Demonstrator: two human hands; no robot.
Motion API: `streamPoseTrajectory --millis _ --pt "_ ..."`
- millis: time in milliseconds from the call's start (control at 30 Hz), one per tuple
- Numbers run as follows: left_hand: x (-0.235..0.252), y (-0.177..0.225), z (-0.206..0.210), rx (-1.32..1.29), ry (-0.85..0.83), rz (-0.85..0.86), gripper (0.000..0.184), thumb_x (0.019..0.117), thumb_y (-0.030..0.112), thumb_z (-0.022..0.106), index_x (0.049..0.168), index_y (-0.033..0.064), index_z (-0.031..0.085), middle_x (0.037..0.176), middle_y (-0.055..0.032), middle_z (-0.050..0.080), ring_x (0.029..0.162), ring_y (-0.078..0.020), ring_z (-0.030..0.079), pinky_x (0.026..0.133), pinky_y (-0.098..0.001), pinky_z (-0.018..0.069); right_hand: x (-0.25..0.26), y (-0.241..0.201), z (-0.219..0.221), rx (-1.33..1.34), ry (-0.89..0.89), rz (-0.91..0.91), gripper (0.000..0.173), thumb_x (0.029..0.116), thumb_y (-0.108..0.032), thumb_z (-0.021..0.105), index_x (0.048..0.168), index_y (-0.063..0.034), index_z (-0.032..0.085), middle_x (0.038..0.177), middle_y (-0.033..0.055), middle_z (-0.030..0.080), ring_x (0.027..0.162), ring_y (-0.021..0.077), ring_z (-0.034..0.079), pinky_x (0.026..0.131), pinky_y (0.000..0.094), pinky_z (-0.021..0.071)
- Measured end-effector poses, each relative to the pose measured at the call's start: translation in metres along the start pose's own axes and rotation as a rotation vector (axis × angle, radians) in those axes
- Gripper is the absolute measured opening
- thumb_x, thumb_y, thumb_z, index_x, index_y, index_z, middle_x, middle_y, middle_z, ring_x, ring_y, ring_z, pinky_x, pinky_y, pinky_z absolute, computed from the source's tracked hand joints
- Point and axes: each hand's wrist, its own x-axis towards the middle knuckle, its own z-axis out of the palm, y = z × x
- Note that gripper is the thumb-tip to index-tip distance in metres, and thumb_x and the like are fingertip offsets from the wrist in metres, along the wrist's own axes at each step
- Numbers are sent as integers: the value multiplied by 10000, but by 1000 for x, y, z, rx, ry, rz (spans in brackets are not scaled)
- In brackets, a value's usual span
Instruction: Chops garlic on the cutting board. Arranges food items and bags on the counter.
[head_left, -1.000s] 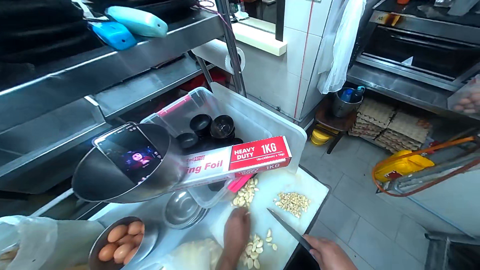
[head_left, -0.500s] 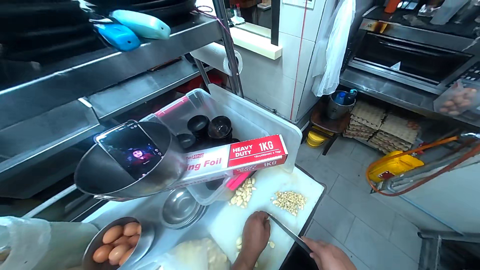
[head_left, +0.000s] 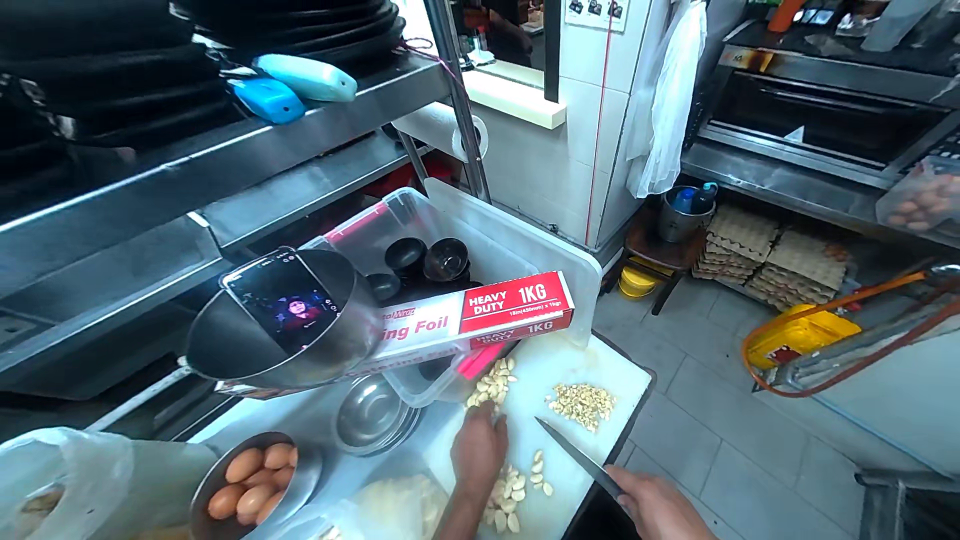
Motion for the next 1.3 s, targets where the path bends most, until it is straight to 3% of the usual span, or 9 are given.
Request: streamPoseTrajectory --millis 133,400,500,600,833,1033,1100,1200,1300 --pt "8 -4 5 32 -59 35 371 991 460 590 1266 238 702 1249 -24 690 1059 -221 713 864 -484 615 -1 0 6 17 3 1 457 1058 -293 506 1514 -323 519 1181 110 736 1088 315 715 931 556 575" --pt "-26 25 32 -19 -153 143 548 878 722 606 1048 212 712 1060 -1 673 915 -171 700 746 -428 616 -3 0 12 54 10 20 447 1061 -297 505 1507 -317 522 1169 110 736 1075 314 717 926 554 577" --pt "-26 21 39 -75 -81 244 357 918 502 654 1143 229 701 1154 24 674 986 -124 698 806 -373 625 -2 0 9 38 -5 24 455 1063 -299 501 1517 -315 509 1186 108 732 1090 311 713 930 552 576" --pt "-23 22 39 -69 -122 344 210 948 283 590 1083 213 736 1110 33 704 1013 -114 695 864 -365 609 -4 -5 3 2 -14 30 457 1066 -297 496 1522 -319 502 1171 121 731 1074 326 715 904 560 581" --pt "-25 35 43 -74 -162 279 236 929 310 593 1082 185 723 1011 -3 704 934 -159 702 826 -389 606 -26 -20 -6 -86 -36 64 485 1071 -300 463 1553 -358 455 1119 157 715 979 368 719 801 583 591" --pt "-26 40 21 12 -319 264 254 907 372 555 1012 231 738 1018 9 703 976 -174 700 805 -456 605 -4 -10 6 -4 -36 30 465 1071 -317 486 1535 -322 487 1147 126 738 1061 332 718 914 562 576" --pt "-21 39 10 31 -272 190 315 935 447 547 1084 260 752 1089 12 714 1005 -185 707 815 -486 610 -2 -12 2 -1 -24 39 468 1072 -313 485 1540 -325 479 1153 125 736 1061 334 717 908 564 577" --pt "-2 34 -2 37 -96 35 454 990 482 539 1375 265 642 1286 -40 690 1052 -252 724 841 -517 614 -5 -16 -3 -4 7 60 480 1071 -299 487 1551 -318 471 1160 129 735 1057 333 720 901 560 580" --pt "15 24 0 73 -16 -9 431 1009 443 528 1385 260 629 1332 -49 668 1008 -263 734 805 -512 619 -7 -15 -2 -10 -6 52 485 1070 -297 483 1554 -318 471 1177 127 732 1072 329 717 914 557 578"
